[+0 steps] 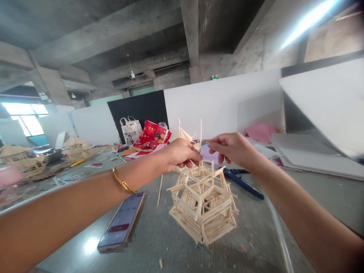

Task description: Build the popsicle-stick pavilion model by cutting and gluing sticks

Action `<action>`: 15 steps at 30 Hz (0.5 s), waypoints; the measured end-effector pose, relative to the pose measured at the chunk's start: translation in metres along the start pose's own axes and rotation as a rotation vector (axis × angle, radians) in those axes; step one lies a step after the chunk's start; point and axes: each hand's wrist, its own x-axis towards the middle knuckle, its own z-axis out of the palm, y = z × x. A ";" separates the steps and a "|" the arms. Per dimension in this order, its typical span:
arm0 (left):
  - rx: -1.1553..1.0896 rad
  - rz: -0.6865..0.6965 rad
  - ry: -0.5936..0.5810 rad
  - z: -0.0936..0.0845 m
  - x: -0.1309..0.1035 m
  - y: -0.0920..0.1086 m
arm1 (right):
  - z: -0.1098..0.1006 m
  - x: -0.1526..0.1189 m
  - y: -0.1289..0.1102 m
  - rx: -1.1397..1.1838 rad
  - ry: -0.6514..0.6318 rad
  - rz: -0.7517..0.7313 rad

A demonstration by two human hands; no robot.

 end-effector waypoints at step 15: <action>0.481 0.294 0.418 -0.043 -0.053 0.041 | -0.029 -0.006 0.001 -0.579 0.255 -0.539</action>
